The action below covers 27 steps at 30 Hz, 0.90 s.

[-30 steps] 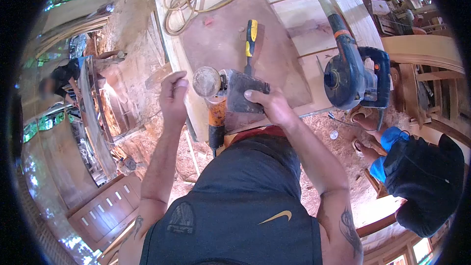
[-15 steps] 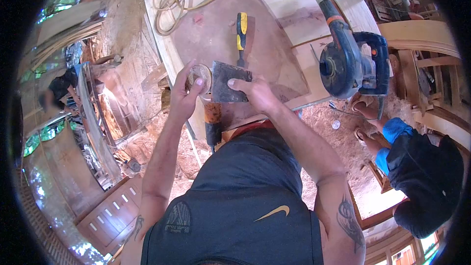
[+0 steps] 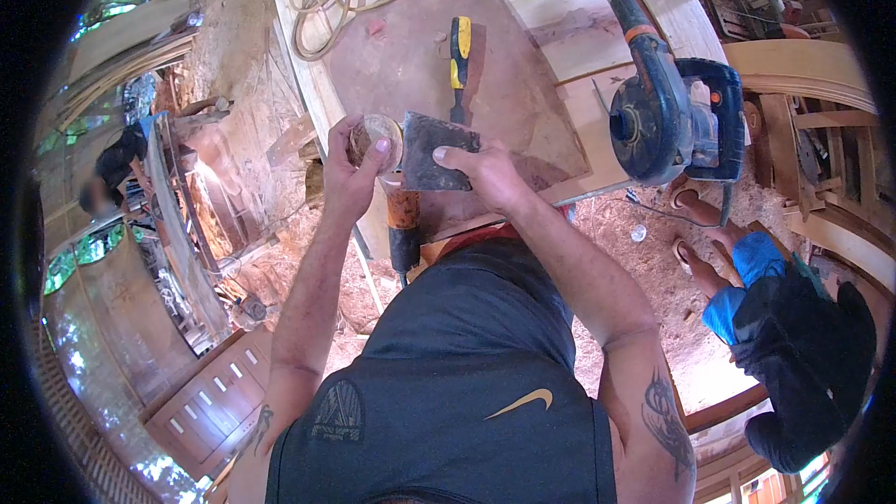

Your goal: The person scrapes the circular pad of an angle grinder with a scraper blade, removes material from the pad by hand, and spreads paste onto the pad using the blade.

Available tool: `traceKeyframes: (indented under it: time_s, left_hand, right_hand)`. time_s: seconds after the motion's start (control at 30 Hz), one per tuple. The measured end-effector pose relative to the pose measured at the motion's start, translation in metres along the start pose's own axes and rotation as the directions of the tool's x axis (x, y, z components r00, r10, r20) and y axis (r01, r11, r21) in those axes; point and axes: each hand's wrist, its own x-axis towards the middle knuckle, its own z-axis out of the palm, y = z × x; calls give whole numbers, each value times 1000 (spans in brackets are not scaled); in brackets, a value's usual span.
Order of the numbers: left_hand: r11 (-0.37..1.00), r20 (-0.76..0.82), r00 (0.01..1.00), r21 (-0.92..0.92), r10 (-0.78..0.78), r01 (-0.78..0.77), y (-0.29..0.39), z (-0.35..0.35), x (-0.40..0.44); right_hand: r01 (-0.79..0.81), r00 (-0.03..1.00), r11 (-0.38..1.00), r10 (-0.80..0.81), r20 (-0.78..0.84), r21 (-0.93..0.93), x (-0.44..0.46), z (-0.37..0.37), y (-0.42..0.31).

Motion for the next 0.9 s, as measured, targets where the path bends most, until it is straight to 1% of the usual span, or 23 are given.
traceKeyframes:
  time_s: [0.1,0.37,0.57,0.7,0.8,0.9]
  left_hand:
    - [1000,1,1000,-12,3,-3,2,1,-1]
    - [998,19,999,-49,-47,48,5,2,-3]
    - [997,13,999,-74,-35,36,5,3,-3]
    - [999,4,1000,-38,-26,27,2,3,-3]
    - [1000,-5,1000,-20,-17,17,2,3,-2]
    - [1000,-9,1000,-26,-18,18,4,2,-3]
  right_hand:
    - [13,1000,1000,-13,25,15,1,-1,2]
    - [-10,1000,1000,9,8,11,0,-1,2]
    - [4,1000,1000,-4,2,-4,3,-2,5]
    - [-10,1000,1000,10,10,3,3,-1,4]
    - [19,1000,999,-19,-3,29,5,-3,8]
    - [69,998,991,-68,-11,111,5,-5,9]
